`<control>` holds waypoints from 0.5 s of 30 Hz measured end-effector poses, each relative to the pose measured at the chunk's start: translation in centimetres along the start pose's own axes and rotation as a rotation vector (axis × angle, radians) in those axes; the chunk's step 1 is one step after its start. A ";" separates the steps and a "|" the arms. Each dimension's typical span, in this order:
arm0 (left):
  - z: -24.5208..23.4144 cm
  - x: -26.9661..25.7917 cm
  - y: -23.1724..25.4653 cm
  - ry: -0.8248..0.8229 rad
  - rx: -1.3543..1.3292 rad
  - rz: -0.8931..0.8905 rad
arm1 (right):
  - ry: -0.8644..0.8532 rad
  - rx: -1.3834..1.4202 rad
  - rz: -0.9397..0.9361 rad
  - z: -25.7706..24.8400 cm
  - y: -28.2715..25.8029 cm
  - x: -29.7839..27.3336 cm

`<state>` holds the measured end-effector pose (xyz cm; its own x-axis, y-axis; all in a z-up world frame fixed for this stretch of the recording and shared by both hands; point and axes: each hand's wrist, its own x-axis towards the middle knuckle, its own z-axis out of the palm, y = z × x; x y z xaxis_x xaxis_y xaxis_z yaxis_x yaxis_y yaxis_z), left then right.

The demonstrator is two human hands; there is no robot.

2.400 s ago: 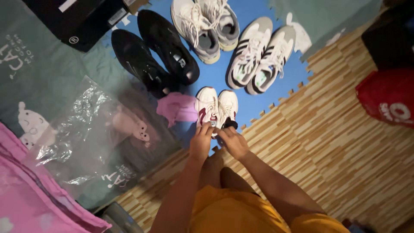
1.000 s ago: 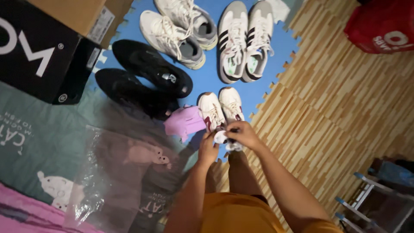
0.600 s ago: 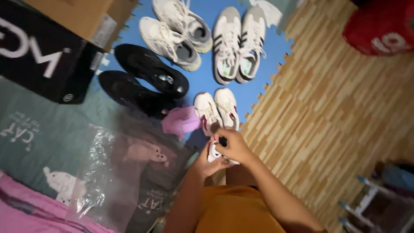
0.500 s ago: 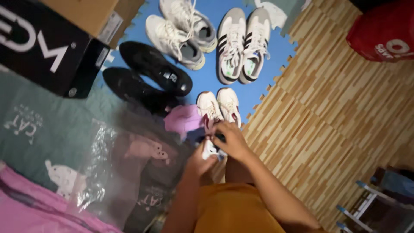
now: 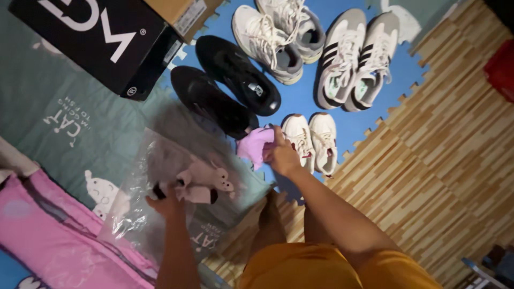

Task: The person ties the laces of a white sneaker, then picks up a pink cloth and wipes the upper and sides of a white sneaker with a red logo. The person handles the shoes one at a time and places them back on the floor mat.

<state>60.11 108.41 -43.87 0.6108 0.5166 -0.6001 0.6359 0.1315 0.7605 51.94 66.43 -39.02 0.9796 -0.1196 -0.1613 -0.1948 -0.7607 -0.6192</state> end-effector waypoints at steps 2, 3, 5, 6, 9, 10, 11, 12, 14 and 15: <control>0.1 0.0 -0.4 0.348 0.541 0.632 | -0.093 -0.057 0.078 -0.2 -1.4 1.1; 0.2 -0.4 -1.0 0.514 0.813 0.949 | -0.116 0.102 0.182 -0.8 -2.5 1.1; 1.7 -2.0 -3.1 0.458 1.065 1.079 | -0.146 0.411 0.388 -3.4 -5.2 0.9; 3.1 -3.4 -4.6 0.426 1.184 1.148 | -0.121 0.500 0.390 -5.7 -6.6 0.3; 6.9 -10.2 -9.8 -0.035 1.239 1.217 | 0.170 0.778 0.163 -14.2 -11.0 -3.3; 8.8 -12.7 -11.4 -0.282 1.143 1.149 | 0.131 0.754 0.157 -18.2 -11.5 -5.3; 10.5 -15.4 -12.8 -0.522 1.013 1.017 | 0.138 0.761 0.115 -22.1 -11.8 -7.3; 12.2 -18.5 -14.2 -0.707 0.867 0.789 | 0.173 0.801 0.097 -26.3 -11.8 -9.7; 15.3 -24.0 -16.2 -0.895 0.565 0.197 | 0.250 0.861 0.099 -31.8 -12.1 -13.0; 17.1 -26.2 -16.9 -0.900 0.355 -0.096 | 0.323 0.885 0.136 -33.5 -12.1 -14.2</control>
<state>41.48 78.17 -45.25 0.5870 -0.3430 -0.7334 0.7173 -0.1998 0.6675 42.01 55.96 -3.46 0.8861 -0.4429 -0.1365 -0.1444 0.0161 -0.9894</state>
